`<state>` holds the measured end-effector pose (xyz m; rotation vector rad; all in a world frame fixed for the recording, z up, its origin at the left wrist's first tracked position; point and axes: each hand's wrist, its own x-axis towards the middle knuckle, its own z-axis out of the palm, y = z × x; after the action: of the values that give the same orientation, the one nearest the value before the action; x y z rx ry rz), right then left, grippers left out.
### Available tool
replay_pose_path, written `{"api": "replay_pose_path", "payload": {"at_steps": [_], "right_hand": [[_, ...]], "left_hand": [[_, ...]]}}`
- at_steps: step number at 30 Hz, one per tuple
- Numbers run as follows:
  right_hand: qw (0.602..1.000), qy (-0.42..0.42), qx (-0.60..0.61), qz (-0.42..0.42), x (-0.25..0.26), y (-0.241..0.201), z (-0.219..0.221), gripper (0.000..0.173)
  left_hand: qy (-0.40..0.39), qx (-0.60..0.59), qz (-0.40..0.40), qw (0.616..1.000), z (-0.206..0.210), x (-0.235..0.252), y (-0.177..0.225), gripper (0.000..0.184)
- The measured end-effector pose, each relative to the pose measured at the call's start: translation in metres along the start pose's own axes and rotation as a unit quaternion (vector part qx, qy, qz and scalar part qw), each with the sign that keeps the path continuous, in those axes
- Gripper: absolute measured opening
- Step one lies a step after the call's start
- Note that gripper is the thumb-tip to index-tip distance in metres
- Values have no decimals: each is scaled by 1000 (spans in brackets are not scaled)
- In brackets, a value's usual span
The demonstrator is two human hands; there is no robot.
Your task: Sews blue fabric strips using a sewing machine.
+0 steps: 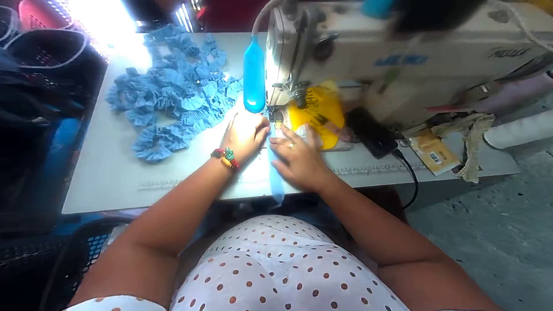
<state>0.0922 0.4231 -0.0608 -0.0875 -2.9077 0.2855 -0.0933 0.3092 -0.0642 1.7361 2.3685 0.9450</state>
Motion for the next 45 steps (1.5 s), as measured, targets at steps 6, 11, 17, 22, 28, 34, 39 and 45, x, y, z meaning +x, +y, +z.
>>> {"api": "replay_pose_path", "payload": {"at_steps": [6,11,17,22,28,34,39,45], "right_hand": [[999,0,20,31,4,1,-1,46],[999,-7,7,47,9,-1,-1,45],[999,-3,-1,39,8,-1,0,45],[999,-3,0,39,8,-2,0,45],[999,-2,-11,38,7,-2,-1,47],[999,-11,1,51,11,1,0,47],[998,-4,-1,64,16,1,1,46],[997,3,7,70,17,1,2,45]], "left_hand": [[-18,138,116,983,1,-25,-4,41],[-25,122,93,988,3,-19,-7,42],[-13,101,89,991,4,-21,-6,41],[-12,108,84,991,3,-21,-5,40],[-14,116,81,990,4,-21,-4,41],[-37,133,78,987,1,-14,-3,44],[-38,133,85,987,1,-6,-6,45],[-27,123,81,989,3,-6,-9,45]]}}
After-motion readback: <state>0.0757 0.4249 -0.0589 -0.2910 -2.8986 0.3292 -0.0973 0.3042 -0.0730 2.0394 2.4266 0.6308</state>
